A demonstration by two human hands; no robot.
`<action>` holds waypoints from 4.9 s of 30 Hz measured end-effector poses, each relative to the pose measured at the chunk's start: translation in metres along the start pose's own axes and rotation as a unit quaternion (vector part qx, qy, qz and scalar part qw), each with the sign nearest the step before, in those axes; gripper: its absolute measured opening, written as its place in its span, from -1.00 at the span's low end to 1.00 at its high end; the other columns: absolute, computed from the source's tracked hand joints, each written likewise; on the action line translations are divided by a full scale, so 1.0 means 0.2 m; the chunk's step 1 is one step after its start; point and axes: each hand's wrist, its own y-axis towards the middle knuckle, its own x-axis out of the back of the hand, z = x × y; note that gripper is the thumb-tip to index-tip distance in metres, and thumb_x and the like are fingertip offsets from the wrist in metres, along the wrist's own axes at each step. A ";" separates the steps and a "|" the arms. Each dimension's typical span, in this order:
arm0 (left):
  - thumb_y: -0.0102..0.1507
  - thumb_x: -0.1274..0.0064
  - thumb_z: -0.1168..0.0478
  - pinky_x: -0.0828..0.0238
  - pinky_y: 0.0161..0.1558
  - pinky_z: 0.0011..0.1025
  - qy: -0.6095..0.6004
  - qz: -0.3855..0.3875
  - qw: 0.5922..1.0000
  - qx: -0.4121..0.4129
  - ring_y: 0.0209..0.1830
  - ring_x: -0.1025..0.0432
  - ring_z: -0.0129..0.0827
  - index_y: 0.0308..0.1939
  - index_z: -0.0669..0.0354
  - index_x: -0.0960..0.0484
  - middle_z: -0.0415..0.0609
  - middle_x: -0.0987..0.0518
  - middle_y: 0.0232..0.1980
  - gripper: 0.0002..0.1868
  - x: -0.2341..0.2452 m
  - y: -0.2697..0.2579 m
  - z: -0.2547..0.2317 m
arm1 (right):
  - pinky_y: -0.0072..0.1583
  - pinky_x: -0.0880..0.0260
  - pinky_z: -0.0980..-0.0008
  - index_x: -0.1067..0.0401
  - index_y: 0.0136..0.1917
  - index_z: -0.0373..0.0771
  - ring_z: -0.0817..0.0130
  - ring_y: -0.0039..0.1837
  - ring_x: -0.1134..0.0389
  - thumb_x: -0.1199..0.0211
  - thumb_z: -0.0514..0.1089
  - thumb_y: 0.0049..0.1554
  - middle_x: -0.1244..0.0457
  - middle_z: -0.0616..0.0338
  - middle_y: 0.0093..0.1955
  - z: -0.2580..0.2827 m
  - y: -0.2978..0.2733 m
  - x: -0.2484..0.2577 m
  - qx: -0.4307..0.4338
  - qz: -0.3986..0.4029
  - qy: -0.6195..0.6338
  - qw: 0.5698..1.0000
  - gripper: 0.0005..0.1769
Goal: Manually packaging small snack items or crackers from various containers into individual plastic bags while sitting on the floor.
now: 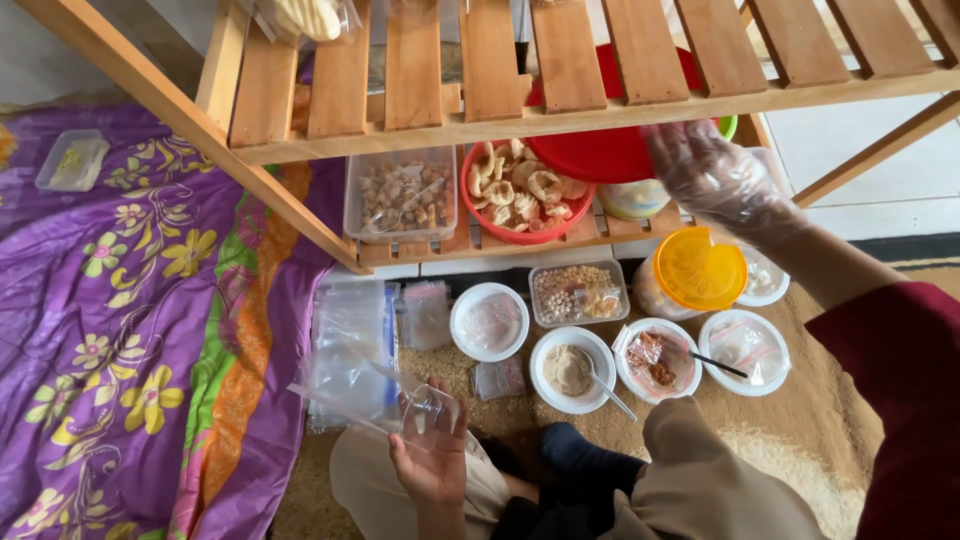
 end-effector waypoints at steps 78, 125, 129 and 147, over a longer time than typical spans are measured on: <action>0.31 -0.07 -0.04 -0.31 0.28 0.17 -0.010 -0.073 0.994 0.075 0.30 -0.36 0.09 0.34 0.03 -0.46 0.27 -0.47 0.28 -0.45 0.11 0.44 0.10 | 0.53 -0.14 0.23 -0.16 0.49 -0.20 0.20 0.61 -0.04 0.04 -0.17 0.27 -0.12 0.06 0.54 0.70 0.84 -0.41 -0.400 0.032 0.808 0.431 -0.48; 0.14 -0.30 -0.19 0.28 0.52 0.28 -0.003 0.315 0.949 -0.023 0.59 0.09 0.22 0.58 -0.15 -0.01 0.33 0.02 0.61 0.07 -0.14 0.34 0.45 | 0.30 -0.34 -0.01 -0.51 0.25 -0.22 -0.03 0.35 -0.30 -0.20 -0.32 0.16 -0.28 -0.13 0.28 0.77 0.12 0.92 -0.263 0.138 0.916 0.272 -0.62; 0.27 -0.09 -0.27 -0.13 0.45 0.11 0.155 0.249 0.956 -0.011 0.58 -0.07 0.00 0.61 -0.11 0.07 0.26 0.06 0.65 -0.01 -0.06 0.50 -0.02 | 0.28 -0.36 0.00 -0.51 0.25 -0.22 0.00 0.32 -0.32 -0.21 -0.32 0.16 -0.30 -0.11 0.25 0.70 -0.17 0.88 -0.247 0.166 0.913 0.280 -0.63; 0.32 0.21 -0.31 -0.46 0.10 -0.06 0.512 0.255 0.820 -0.012 0.29 -0.35 0.04 0.36 0.16 -0.37 0.27 -0.44 0.22 -0.25 -0.12 0.48 0.15 | 0.21 -0.45 0.07 -0.51 0.22 -0.19 0.13 0.21 -0.43 -0.26 -0.30 0.13 -0.38 -0.03 0.11 0.95 0.14 0.80 -0.196 0.280 0.896 0.284 -0.63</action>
